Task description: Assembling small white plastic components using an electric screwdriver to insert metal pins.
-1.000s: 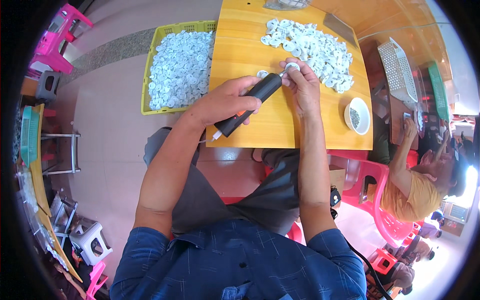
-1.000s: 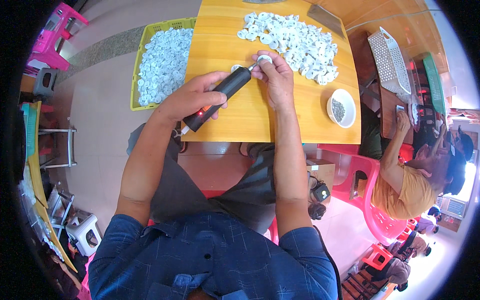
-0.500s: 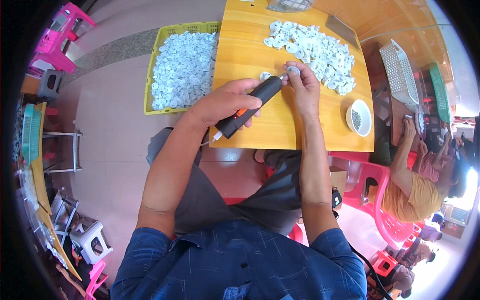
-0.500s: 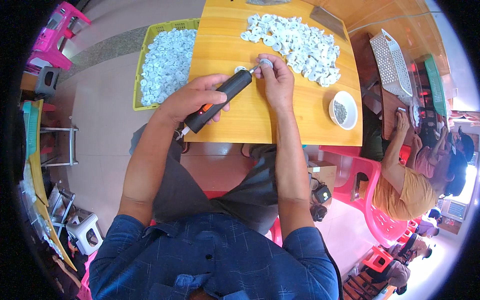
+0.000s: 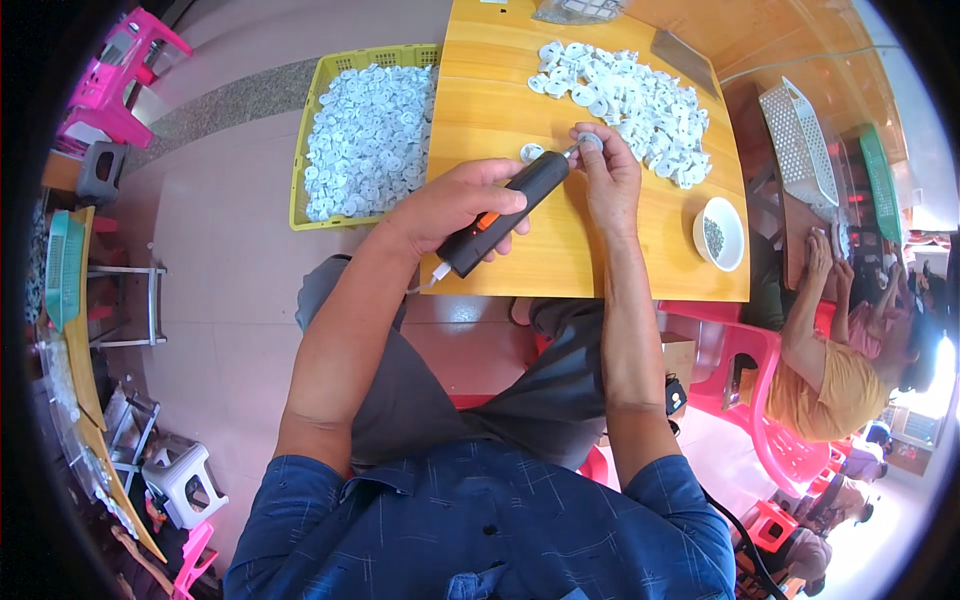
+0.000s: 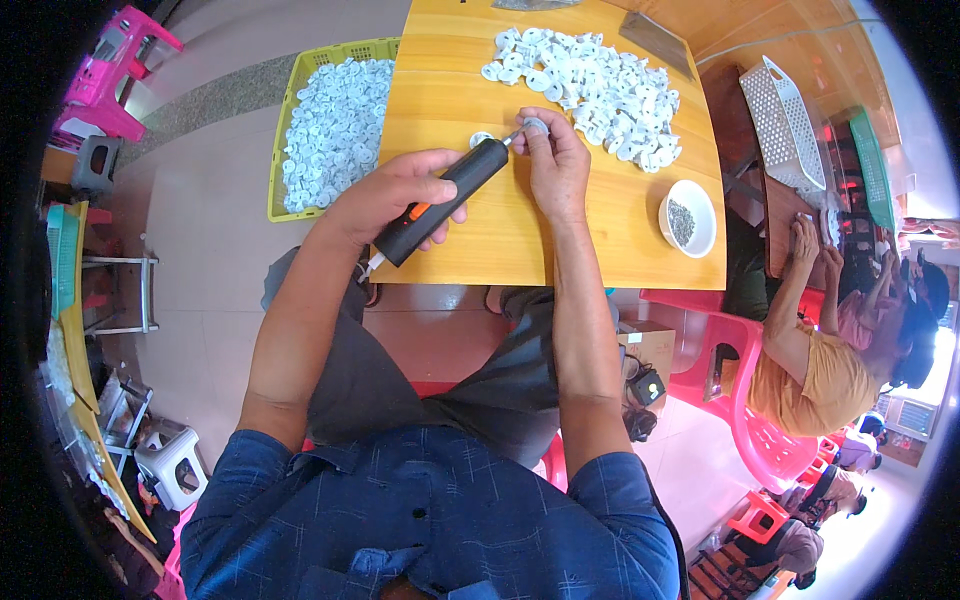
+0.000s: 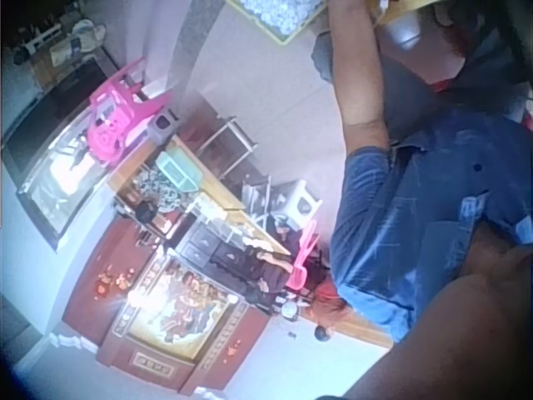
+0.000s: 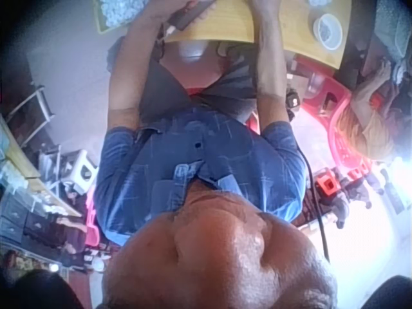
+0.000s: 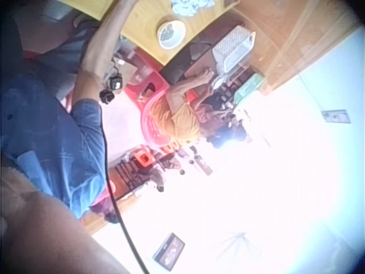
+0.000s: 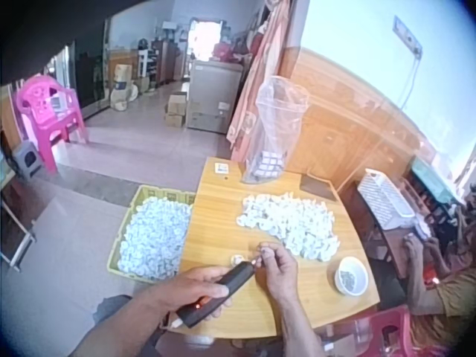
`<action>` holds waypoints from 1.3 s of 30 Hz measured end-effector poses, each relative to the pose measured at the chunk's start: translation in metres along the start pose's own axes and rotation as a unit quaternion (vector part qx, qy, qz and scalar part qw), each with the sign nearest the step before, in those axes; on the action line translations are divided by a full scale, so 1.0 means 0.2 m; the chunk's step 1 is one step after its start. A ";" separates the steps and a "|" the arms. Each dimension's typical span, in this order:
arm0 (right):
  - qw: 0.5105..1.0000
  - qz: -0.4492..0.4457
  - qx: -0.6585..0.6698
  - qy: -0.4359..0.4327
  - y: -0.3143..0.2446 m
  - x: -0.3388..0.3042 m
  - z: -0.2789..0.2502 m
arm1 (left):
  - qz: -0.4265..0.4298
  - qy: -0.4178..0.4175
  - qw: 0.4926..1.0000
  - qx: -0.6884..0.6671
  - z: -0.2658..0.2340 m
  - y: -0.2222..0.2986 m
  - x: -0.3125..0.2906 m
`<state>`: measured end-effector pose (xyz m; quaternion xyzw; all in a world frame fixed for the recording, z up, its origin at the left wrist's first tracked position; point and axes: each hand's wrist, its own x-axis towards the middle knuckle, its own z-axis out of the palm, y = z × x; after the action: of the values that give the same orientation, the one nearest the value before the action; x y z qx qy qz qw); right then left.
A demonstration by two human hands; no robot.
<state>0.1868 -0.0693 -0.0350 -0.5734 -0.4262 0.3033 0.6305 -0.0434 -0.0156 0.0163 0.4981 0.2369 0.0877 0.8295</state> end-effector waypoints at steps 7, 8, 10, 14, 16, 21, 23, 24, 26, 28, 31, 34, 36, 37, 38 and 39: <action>1.000 0.001 -0.001 0.005 0.01 0.00 -0.01 | 0.002 -0.005 0.999 -0.043 0.01 0.00 0.00; 1.000 0.004 -0.014 0.000 0.02 0.00 -0.02 | 0.002 -0.006 0.999 -0.042 0.01 0.00 0.00; 1.000 0.004 -0.022 0.001 0.02 0.00 -0.02 | 0.001 -0.003 0.999 -0.046 0.01 0.00 0.01; 1.000 0.009 -0.017 0.000 0.02 0.00 -0.02 | 0.000 -0.003 0.999 -0.049 0.00 -0.01 0.01; 1.000 0.008 -0.004 0.009 0.02 0.00 -0.01 | -0.003 -0.004 0.999 -0.042 0.00 0.00 0.01; 1.000 0.010 0.012 0.020 0.01 0.00 -0.01 | 0.001 -0.015 0.999 -0.041 0.01 0.00 0.02; 1.000 0.003 0.011 0.017 0.02 0.00 -0.01 | 0.002 -0.017 0.999 -0.039 0.01 -0.01 0.02; 1.000 0.004 0.011 0.018 0.01 0.00 -0.01 | 0.002 -0.015 0.999 -0.039 0.01 -0.01 0.02; 1.000 0.016 0.018 0.020 0.01 0.00 0.00 | 0.000 -0.014 0.999 -0.039 0.01 -0.01 0.02; 0.999 0.023 0.029 0.025 0.00 0.00 0.00 | 0.002 -0.022 0.999 -0.036 0.01 -0.01 0.03; 0.998 0.023 0.048 0.033 0.00 0.01 0.00 | 0.006 -0.017 0.999 -0.035 0.01 -0.02 0.06; 1.000 -0.008 0.005 0.023 0.02 0.02 -0.02 | 0.004 -0.005 1.000 -0.031 0.03 -0.01 0.04; 0.997 -0.034 -0.072 0.014 0.05 0.05 -0.05 | 0.014 0.009 1.000 0.021 0.03 0.03 -0.01; 0.994 -0.033 -0.104 0.030 0.06 0.04 -0.04 | 0.002 0.004 0.999 0.038 0.00 0.03 -0.03; 0.988 -0.033 -0.139 0.051 0.06 0.04 -0.07 | -0.010 -0.008 0.998 0.056 0.00 0.03 -0.04; 0.984 -0.048 -0.160 0.055 0.06 0.05 -0.09 | -0.013 0.004 0.998 0.060 0.02 0.04 -0.09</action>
<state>0.2085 -0.0670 -0.0451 -0.6616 -0.4606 0.1689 0.5671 -0.0568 -0.0220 0.0296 0.5435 0.2515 0.0648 0.7982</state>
